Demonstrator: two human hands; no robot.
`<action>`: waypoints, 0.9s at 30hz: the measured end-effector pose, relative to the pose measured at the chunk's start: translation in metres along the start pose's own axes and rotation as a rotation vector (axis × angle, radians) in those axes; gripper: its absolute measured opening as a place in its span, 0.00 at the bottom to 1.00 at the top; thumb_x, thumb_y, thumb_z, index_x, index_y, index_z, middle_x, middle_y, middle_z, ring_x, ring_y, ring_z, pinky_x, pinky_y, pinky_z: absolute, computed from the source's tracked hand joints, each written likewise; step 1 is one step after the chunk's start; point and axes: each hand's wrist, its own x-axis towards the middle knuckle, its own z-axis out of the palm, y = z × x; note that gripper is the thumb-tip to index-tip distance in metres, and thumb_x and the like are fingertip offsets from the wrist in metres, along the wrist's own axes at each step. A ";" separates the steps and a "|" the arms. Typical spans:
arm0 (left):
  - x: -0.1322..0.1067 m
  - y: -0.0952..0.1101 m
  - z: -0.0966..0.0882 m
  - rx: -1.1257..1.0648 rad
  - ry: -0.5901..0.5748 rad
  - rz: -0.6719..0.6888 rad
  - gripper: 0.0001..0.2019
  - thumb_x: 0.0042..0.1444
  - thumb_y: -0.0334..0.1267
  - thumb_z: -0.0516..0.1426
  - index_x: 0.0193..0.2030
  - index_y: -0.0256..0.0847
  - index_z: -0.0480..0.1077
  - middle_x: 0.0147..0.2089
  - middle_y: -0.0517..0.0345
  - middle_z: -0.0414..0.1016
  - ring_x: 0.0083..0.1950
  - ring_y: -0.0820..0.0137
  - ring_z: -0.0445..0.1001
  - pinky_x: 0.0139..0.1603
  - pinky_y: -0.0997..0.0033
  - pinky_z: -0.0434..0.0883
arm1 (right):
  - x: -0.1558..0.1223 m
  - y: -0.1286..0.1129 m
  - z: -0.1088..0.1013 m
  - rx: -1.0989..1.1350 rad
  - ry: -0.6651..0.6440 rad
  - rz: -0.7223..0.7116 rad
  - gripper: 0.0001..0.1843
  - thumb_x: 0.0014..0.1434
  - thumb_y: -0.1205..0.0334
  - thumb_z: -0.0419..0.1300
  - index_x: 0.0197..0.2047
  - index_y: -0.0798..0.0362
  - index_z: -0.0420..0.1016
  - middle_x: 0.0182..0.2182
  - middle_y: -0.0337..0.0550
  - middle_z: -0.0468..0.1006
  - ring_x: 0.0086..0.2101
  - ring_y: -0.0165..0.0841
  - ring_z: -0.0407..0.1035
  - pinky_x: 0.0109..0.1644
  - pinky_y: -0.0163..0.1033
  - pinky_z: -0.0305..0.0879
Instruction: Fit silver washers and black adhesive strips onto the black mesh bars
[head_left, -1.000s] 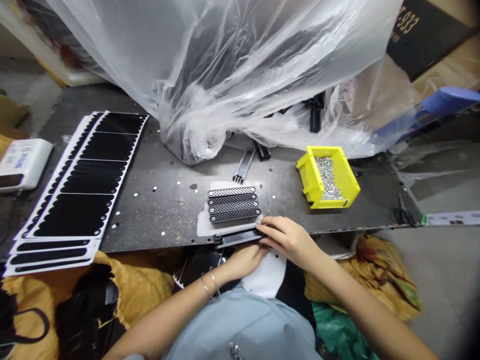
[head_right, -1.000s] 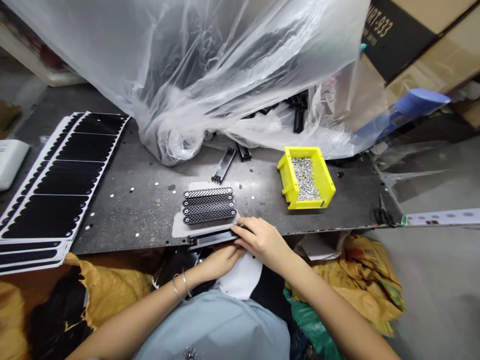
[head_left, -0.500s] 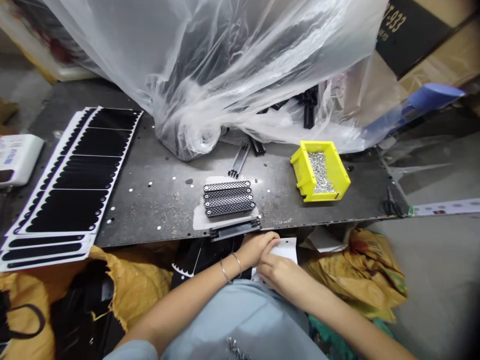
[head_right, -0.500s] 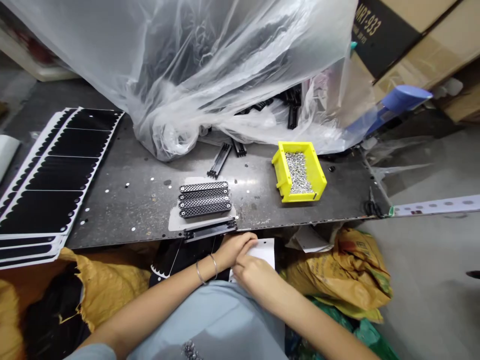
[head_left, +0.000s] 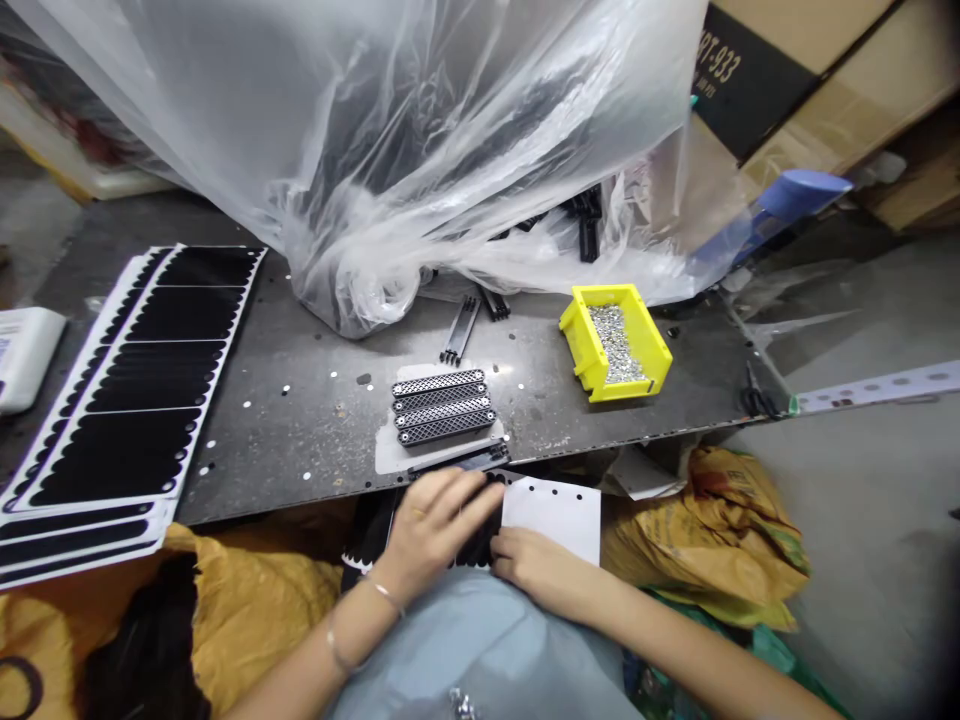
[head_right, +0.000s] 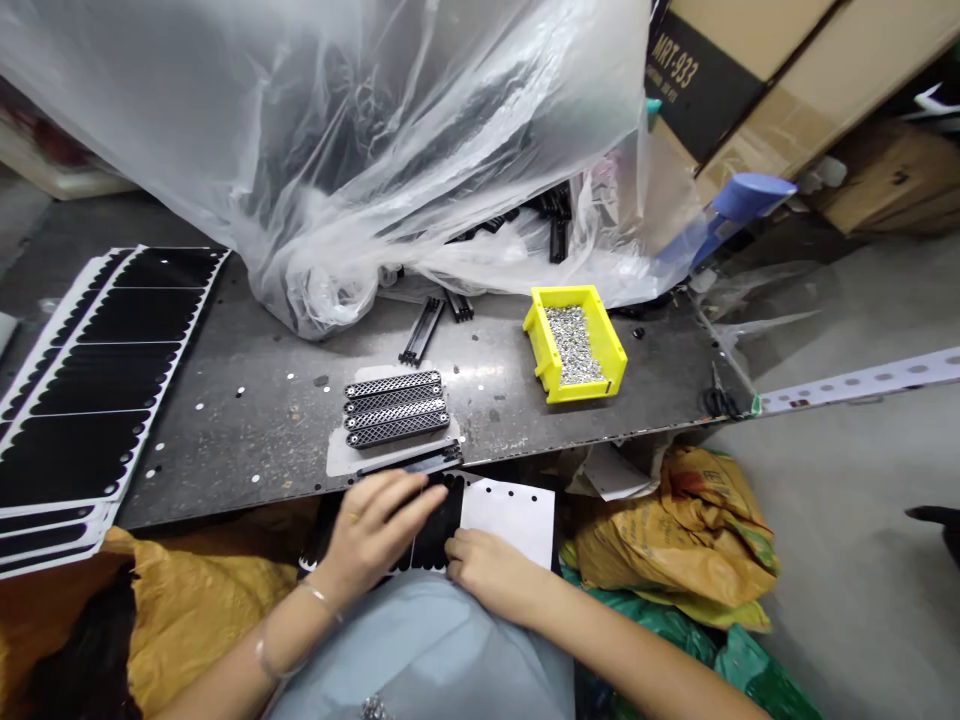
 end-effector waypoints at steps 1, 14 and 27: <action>-0.004 -0.006 -0.010 0.099 0.016 -0.058 0.21 0.67 0.28 0.58 0.65 0.42 0.71 0.56 0.45 0.80 0.61 0.58 0.77 0.62 0.52 0.76 | 0.002 0.002 -0.008 0.032 0.016 -0.034 0.09 0.63 0.71 0.63 0.31 0.50 0.77 0.31 0.41 0.79 0.33 0.34 0.74 0.38 0.37 0.74; -0.028 -0.045 -0.051 0.135 0.055 -0.114 0.23 0.64 0.24 0.61 0.64 0.39 0.71 0.56 0.47 0.79 0.55 0.65 0.79 0.56 0.65 0.78 | 0.042 0.039 -0.095 0.066 0.683 0.143 0.09 0.71 0.66 0.58 0.49 0.50 0.80 0.39 0.46 0.80 0.39 0.36 0.75 0.45 0.42 0.74; 0.004 -0.031 -0.021 0.206 0.275 -0.303 0.13 0.62 0.27 0.65 0.52 0.43 0.77 0.44 0.56 0.76 0.47 0.67 0.76 0.51 0.62 0.75 | 0.052 0.038 -0.106 -0.027 0.757 0.097 0.09 0.69 0.68 0.60 0.50 0.52 0.79 0.38 0.46 0.79 0.38 0.34 0.74 0.43 0.41 0.73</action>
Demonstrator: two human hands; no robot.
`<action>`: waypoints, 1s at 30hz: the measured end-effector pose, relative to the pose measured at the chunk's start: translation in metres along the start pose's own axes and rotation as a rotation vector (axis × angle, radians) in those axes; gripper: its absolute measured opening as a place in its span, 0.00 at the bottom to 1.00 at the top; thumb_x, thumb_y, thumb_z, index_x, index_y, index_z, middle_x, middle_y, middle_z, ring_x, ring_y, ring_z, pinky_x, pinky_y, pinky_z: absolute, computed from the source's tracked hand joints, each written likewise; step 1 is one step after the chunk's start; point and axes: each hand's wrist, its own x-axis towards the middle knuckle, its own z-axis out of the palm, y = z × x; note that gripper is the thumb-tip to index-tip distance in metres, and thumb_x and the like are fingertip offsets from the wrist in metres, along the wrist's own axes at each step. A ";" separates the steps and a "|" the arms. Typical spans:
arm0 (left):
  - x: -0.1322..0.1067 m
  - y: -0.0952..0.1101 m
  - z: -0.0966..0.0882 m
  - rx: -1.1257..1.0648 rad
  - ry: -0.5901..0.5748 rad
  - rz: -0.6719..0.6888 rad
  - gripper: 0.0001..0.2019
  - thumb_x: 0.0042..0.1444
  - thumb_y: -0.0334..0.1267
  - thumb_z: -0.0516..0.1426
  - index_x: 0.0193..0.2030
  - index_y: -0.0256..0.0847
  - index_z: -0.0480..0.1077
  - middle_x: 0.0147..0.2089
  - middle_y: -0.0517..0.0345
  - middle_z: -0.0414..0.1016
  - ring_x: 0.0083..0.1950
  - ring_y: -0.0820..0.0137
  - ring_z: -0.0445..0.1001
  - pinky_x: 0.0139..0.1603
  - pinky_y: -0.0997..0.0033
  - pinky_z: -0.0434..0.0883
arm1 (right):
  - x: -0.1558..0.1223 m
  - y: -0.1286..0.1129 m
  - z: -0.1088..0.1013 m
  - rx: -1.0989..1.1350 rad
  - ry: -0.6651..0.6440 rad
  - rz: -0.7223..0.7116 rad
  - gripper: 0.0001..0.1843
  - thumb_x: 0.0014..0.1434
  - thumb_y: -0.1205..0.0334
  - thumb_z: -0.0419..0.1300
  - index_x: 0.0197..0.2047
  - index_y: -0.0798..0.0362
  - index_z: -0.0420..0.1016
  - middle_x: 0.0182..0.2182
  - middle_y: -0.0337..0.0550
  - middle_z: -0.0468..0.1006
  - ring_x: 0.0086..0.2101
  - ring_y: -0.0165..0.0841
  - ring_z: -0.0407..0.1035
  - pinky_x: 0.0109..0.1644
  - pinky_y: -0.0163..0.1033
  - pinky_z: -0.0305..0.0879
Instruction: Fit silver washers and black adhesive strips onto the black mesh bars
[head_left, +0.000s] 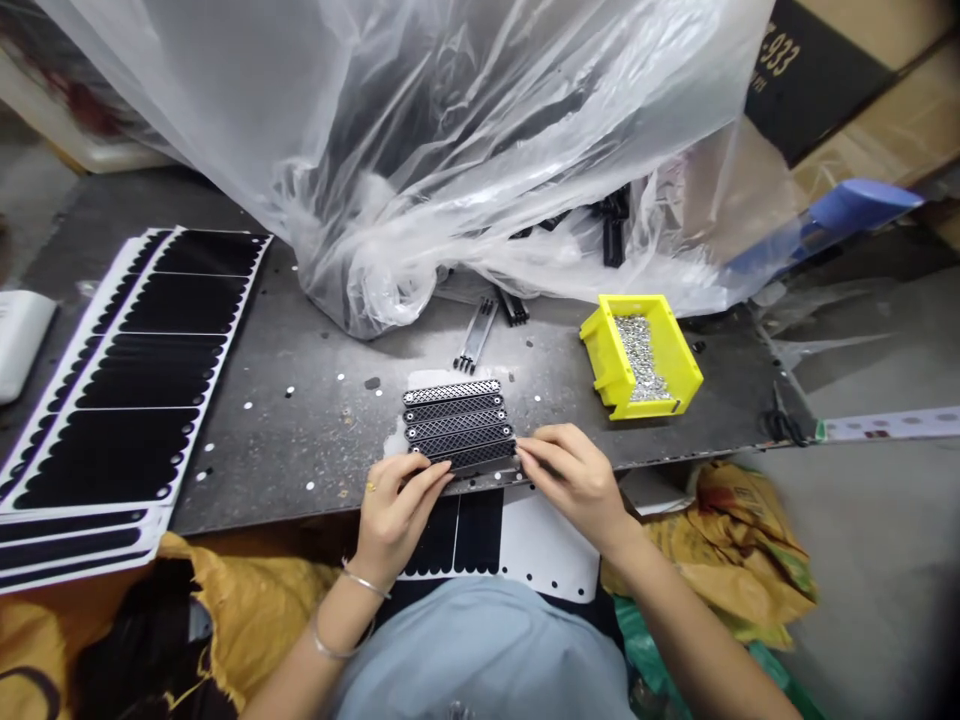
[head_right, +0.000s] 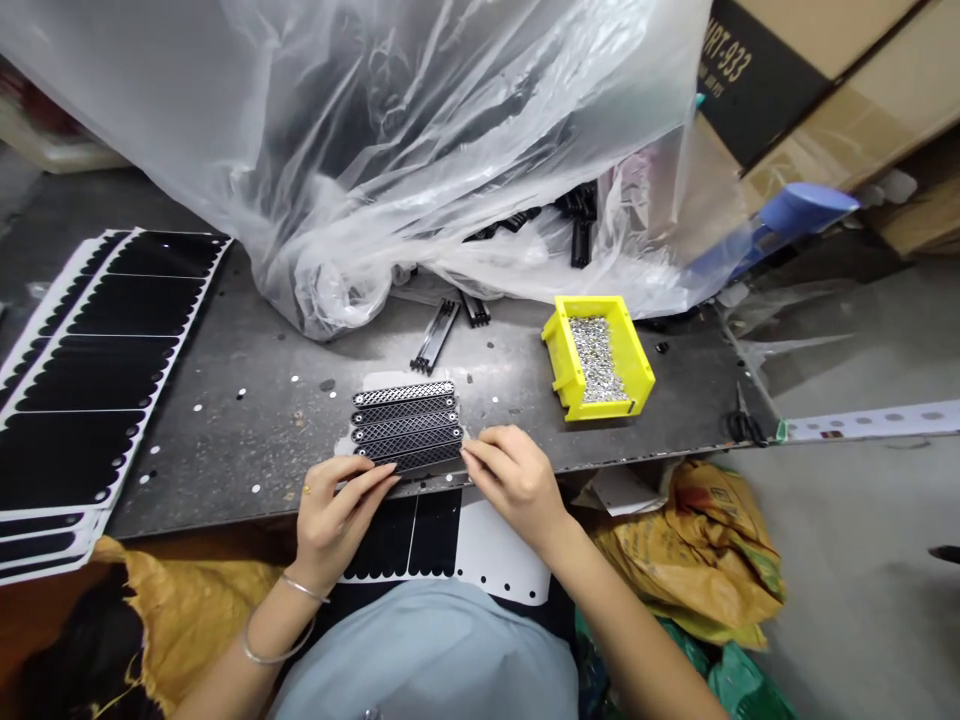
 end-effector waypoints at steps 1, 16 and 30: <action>0.001 0.000 0.001 -0.005 -0.001 -0.008 0.13 0.62 0.27 0.65 0.52 0.43 0.77 0.44 0.56 0.76 0.46 0.67 0.76 0.51 0.63 0.74 | 0.001 -0.001 0.001 -0.062 -0.020 -0.054 0.10 0.70 0.69 0.59 0.51 0.53 0.79 0.38 0.47 0.79 0.38 0.35 0.73 0.42 0.42 0.72; 0.002 -0.002 -0.007 -0.012 -0.001 -0.123 0.25 0.61 0.36 0.67 0.63 0.41 0.68 0.51 0.50 0.76 0.53 0.61 0.75 0.57 0.57 0.72 | 0.024 -0.023 0.007 -0.081 -0.168 -0.243 0.07 0.71 0.66 0.59 0.48 0.54 0.78 0.41 0.47 0.81 0.38 0.34 0.71 0.39 0.41 0.68; -0.012 0.003 -0.024 -0.203 0.002 -0.189 0.21 0.64 0.33 0.62 0.62 0.42 0.66 0.46 0.53 0.75 0.45 0.66 0.76 0.47 0.65 0.77 | 0.030 -0.048 0.040 0.002 -0.170 -0.455 0.16 0.68 0.72 0.59 0.58 0.60 0.74 0.44 0.55 0.81 0.42 0.41 0.77 0.43 0.46 0.77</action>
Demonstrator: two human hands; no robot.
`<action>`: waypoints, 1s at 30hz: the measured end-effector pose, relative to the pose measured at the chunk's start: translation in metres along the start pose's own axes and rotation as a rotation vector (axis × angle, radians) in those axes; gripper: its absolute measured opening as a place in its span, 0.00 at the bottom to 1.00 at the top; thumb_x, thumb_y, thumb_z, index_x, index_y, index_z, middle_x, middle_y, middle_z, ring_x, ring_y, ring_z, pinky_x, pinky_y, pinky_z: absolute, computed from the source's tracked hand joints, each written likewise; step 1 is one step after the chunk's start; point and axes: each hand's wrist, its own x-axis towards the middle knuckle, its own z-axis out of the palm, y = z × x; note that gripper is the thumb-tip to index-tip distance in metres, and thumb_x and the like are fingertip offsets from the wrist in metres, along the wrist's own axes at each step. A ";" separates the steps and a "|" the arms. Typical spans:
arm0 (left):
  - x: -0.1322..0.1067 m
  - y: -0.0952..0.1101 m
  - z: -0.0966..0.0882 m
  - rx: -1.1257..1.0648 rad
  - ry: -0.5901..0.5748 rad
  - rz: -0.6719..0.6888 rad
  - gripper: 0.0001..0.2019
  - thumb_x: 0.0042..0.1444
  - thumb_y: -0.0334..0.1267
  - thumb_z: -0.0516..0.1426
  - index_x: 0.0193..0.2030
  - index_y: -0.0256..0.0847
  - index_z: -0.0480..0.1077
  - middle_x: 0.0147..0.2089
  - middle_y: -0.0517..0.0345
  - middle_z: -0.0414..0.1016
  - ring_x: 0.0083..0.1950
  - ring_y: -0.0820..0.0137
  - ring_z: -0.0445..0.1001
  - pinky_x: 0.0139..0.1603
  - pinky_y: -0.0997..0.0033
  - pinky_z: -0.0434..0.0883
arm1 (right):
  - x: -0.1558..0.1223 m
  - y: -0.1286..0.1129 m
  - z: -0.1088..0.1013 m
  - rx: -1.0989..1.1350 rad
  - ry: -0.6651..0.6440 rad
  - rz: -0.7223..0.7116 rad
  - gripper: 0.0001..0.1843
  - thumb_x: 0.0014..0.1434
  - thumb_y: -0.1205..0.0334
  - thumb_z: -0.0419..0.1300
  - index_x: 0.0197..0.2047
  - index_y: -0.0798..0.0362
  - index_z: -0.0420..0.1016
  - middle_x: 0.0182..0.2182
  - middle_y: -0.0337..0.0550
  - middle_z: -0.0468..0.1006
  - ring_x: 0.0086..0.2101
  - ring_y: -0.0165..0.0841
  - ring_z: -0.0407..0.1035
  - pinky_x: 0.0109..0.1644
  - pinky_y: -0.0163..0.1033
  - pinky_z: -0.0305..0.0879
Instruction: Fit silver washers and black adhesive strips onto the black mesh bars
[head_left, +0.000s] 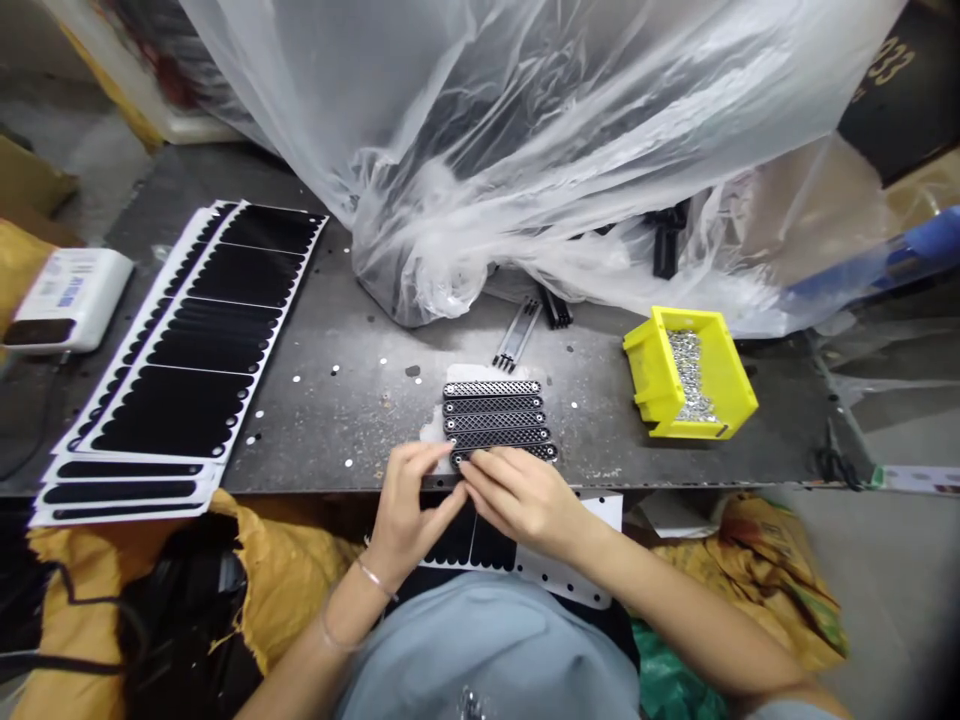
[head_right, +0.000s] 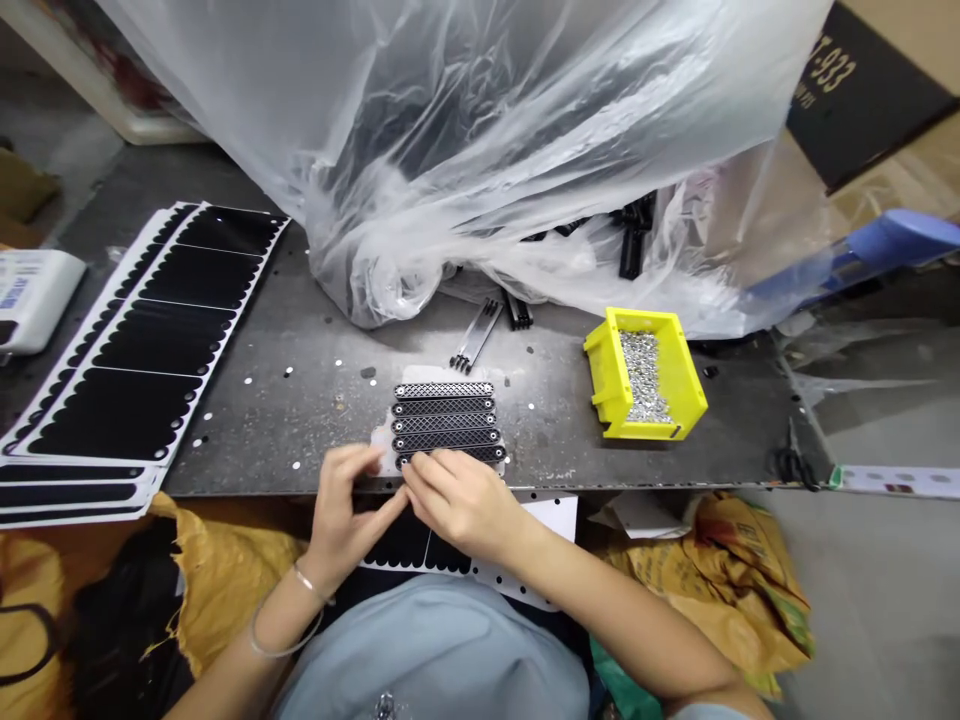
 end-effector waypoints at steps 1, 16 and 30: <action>-0.007 0.002 -0.003 -0.027 -0.037 0.045 0.17 0.64 0.32 0.62 0.59 0.43 0.68 0.44 0.55 0.77 0.44 0.68 0.77 0.46 0.68 0.77 | -0.007 -0.001 -0.011 0.033 0.033 0.072 0.16 0.68 0.71 0.59 0.57 0.58 0.75 0.44 0.53 0.81 0.42 0.40 0.77 0.44 0.46 0.77; -0.024 0.014 0.002 0.231 -0.570 0.195 0.13 0.74 0.41 0.50 0.57 0.46 0.71 0.44 0.56 0.82 0.41 0.64 0.81 0.40 0.66 0.77 | -0.101 -0.023 -0.013 0.318 -0.345 0.573 0.18 0.72 0.65 0.54 0.62 0.47 0.73 0.51 0.47 0.81 0.45 0.36 0.79 0.47 0.42 0.79; 0.026 0.068 0.041 0.081 -0.375 0.137 0.09 0.72 0.38 0.54 0.53 0.44 0.74 0.45 0.56 0.82 0.47 0.66 0.78 0.62 0.56 0.63 | -0.106 -0.001 -0.050 0.131 0.150 0.440 0.27 0.71 0.71 0.56 0.68 0.43 0.68 0.54 0.50 0.77 0.43 0.34 0.77 0.50 0.42 0.77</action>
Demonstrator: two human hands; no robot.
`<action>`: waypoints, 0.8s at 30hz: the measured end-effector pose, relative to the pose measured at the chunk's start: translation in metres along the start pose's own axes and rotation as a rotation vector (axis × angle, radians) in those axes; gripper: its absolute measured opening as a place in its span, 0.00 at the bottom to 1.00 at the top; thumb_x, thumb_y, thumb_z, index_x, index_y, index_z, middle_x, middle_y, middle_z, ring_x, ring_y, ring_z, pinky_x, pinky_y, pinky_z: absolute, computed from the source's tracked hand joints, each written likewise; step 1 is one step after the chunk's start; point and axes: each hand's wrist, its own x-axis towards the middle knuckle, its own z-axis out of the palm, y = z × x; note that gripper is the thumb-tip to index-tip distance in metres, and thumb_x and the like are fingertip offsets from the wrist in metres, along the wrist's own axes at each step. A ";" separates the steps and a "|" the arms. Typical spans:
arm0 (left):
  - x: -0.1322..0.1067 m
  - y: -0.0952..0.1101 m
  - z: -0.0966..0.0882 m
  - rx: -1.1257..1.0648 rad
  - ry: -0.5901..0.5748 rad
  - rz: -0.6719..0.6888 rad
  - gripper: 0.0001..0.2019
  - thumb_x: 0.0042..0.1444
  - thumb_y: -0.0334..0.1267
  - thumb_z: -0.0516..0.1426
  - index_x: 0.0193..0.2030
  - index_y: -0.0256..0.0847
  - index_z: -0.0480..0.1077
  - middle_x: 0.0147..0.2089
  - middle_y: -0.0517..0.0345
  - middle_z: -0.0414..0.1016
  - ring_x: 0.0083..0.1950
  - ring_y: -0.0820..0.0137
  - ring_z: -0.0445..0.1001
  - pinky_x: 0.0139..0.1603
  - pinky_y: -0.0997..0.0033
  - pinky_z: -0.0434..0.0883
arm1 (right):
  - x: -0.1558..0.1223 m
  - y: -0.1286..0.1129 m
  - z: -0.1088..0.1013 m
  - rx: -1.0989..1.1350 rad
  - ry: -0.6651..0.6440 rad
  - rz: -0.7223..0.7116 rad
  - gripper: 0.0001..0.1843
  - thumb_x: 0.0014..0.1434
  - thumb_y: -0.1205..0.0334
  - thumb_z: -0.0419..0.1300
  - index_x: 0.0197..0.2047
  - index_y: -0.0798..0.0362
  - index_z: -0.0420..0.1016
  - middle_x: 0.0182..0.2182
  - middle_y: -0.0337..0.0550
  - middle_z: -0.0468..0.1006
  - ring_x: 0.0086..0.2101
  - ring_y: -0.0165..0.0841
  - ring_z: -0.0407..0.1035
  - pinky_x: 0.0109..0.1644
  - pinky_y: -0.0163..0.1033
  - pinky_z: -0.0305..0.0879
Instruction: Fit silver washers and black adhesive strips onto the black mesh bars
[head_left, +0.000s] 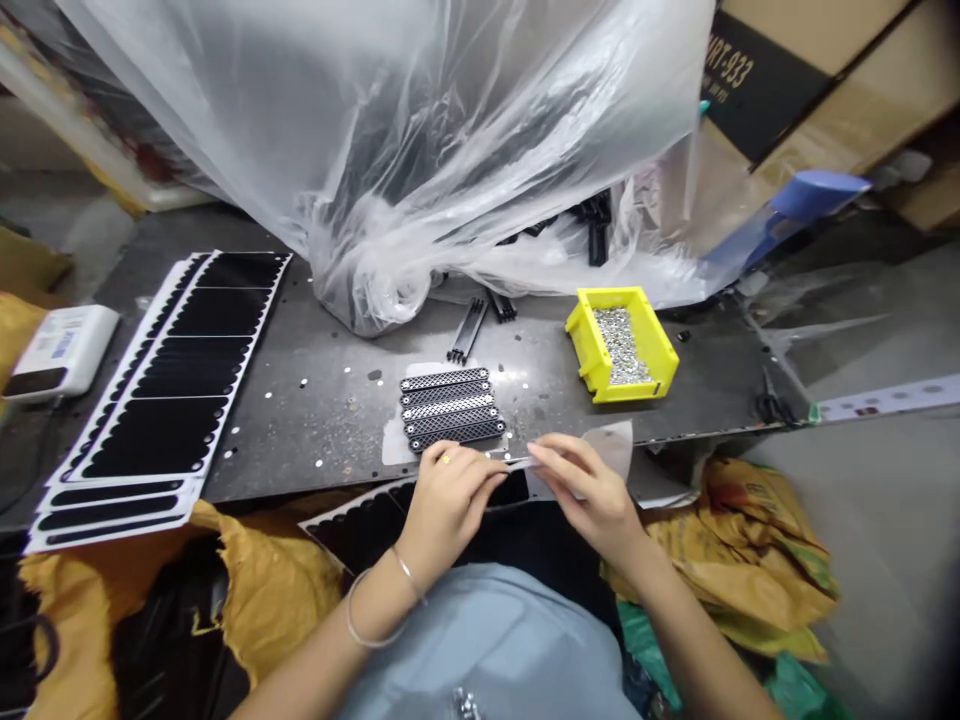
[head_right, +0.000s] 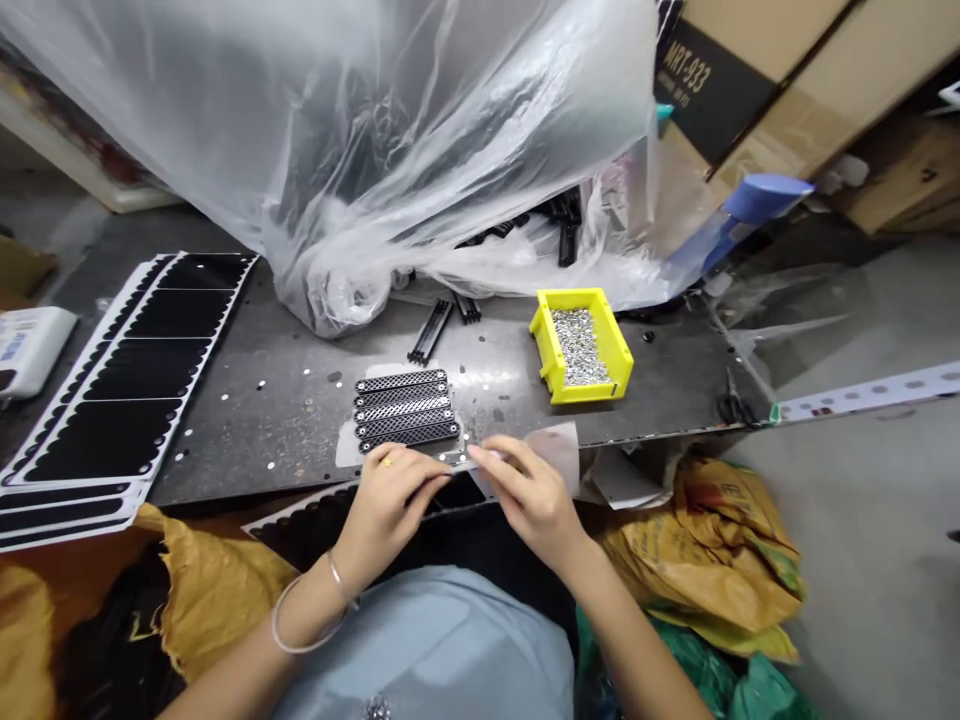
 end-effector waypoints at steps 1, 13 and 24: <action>0.008 0.004 0.006 -0.046 0.016 -0.021 0.09 0.73 0.36 0.53 0.46 0.44 0.75 0.40 0.59 0.82 0.42 0.68 0.77 0.59 0.58 0.63 | 0.000 0.000 0.005 -0.024 0.040 -0.014 0.29 0.70 0.72 0.57 0.70 0.41 0.67 0.59 0.52 0.74 0.43 0.34 0.76 0.50 0.43 0.77; 0.012 -0.013 0.042 0.059 0.237 0.051 0.08 0.71 0.31 0.54 0.46 0.44 0.76 0.32 0.63 0.77 0.33 0.70 0.73 0.45 0.63 0.60 | -0.027 0.005 -0.019 0.329 0.167 0.191 0.06 0.64 0.60 0.68 0.45 0.45 0.80 0.52 0.49 0.73 0.49 0.43 0.77 0.53 0.50 0.80; -0.031 -0.053 -0.044 0.039 0.334 -0.381 0.07 0.66 0.35 0.61 0.50 0.46 0.76 0.43 0.60 0.79 0.42 0.69 0.76 0.51 0.64 0.68 | 0.086 -0.030 0.054 0.039 -0.123 -0.153 0.15 0.71 0.67 0.59 0.59 0.52 0.76 0.46 0.47 0.81 0.43 0.35 0.75 0.46 0.42 0.72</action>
